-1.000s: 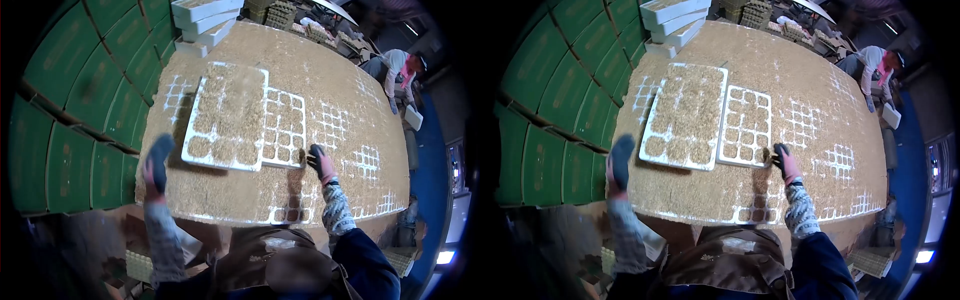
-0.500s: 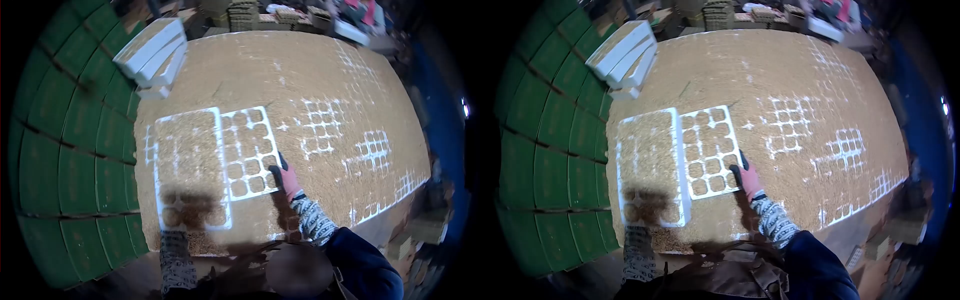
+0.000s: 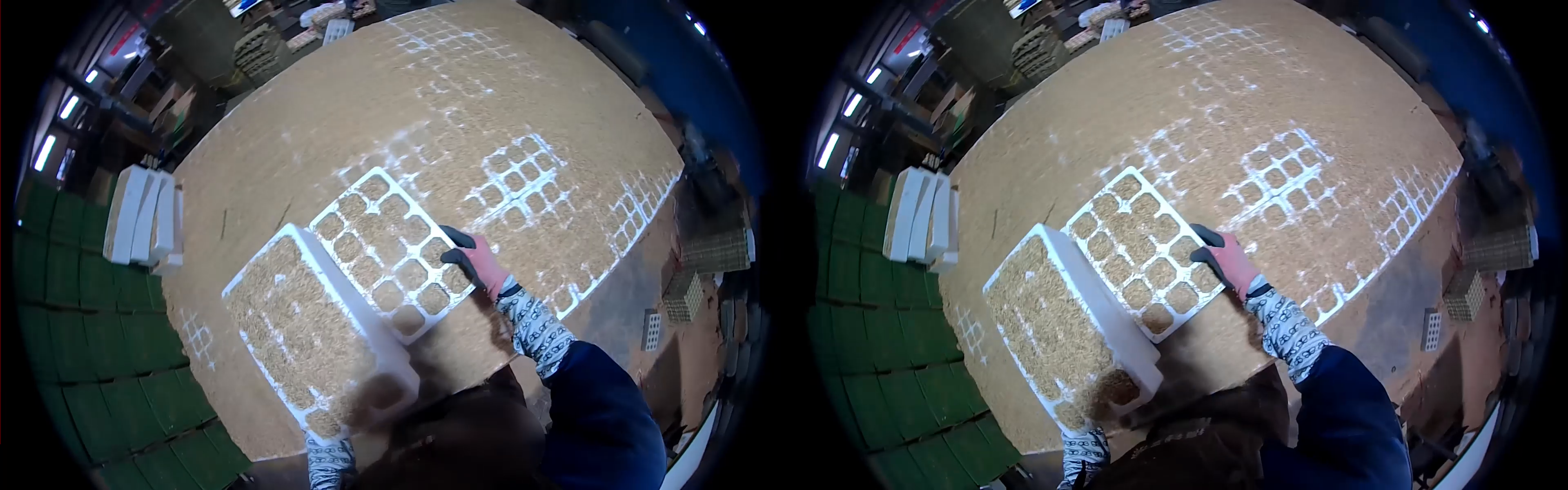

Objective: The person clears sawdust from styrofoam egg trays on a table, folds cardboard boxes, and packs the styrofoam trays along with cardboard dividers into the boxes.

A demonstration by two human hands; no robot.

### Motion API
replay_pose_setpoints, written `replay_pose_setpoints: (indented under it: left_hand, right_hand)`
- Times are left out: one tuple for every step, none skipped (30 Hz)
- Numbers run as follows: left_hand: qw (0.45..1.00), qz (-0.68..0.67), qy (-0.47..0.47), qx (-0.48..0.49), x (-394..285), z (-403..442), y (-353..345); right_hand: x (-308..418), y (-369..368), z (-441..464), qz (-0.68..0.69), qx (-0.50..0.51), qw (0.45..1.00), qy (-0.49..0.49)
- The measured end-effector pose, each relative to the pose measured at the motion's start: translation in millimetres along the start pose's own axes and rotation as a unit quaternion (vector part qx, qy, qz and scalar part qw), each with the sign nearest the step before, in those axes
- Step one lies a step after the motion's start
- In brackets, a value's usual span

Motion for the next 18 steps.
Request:
replay_pose_setpoints:
  left_hand:
    - [1.000,-0.001,0.006,0.022,11,5,-32]
    - [0.999,0.001,0.015,0.041,23,8,-66]
    - [0.998,0.000,0.021,0.063,39,14,-102]
    - [0.997,-0.002,0.026,0.074,51,14,-134]
    - [0.996,0.002,0.033,0.085,64,14,-165]
    - [0.994,0.001,0.037,0.103,80,17,-201]
    - [0.993,-0.001,0.041,0.114,94,19,-231]
    - [0.991,0.001,0.045,0.128,109,22,-266]
    - [0.989,0.001,0.046,0.139,123,26,-296]
    - [0.988,0.001,0.046,0.147,136,30,-326]
    - [0.987,0.000,0.044,0.153,149,33,-353]
    - [0.988,0.006,0.041,0.152,161,38,-378]
    - [0.988,0.007,0.037,0.152,170,45,-398]
    - [0.987,0.012,0.031,0.154,179,50,-415]
    - [0.987,0.021,0.025,0.156,186,55,-429]
    - [0.988,0.033,0.015,0.153,189,58,-436]
    - [0.987,0.040,0.007,0.158,195,63,-449]
    - [0.985,0.052,-0.002,0.163,196,63,-456]
  right_hand:
    - [4,30,6,-0.013,-0.026,0.999,0.024]
    - [10,63,12,-0.047,-0.047,0.997,0.042]
    - [13,96,22,-0.014,-0.047,0.998,0.029]
    - [16,132,34,0.019,-0.047,0.999,0.018]
    - [11,161,43,-0.017,-0.056,0.998,-0.003]
    - [11,197,60,-0.058,-0.064,0.996,-0.017]
    - [11,225,77,-0.043,-0.073,0.996,0.009]
    - [10,259,96,-0.088,-0.105,0.990,0.035]
    - [24,285,106,-0.029,-0.082,0.996,-0.012]
    - [42,309,116,-0.063,-0.098,0.993,0.026]
    - [29,348,147,-0.056,-0.095,0.993,0.044]
    - [37,369,158,-0.069,-0.110,0.991,0.031]
    - [25,404,186,-0.099,-0.125,0.987,0.035]
    - [41,408,188,-0.086,-0.117,0.987,0.073]
    - [36,429,202,-0.114,-0.131,0.984,0.049]
    - [38,443,209,-0.066,-0.071,0.995,0.006]
    - [3,495,243,-0.212,-0.193,0.956,0.056]
    - [32,477,222,-0.253,-0.142,0.937,0.193]
Point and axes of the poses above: each hand's wrist, its own z-axis towards the middle knuckle, its own y-axis out of the back of the hand, x = y × z, the point moved 1 cm from there along z, towards the middle knuckle, and after that the axes turned 12 degrees about -y, right-handed, at the moved point
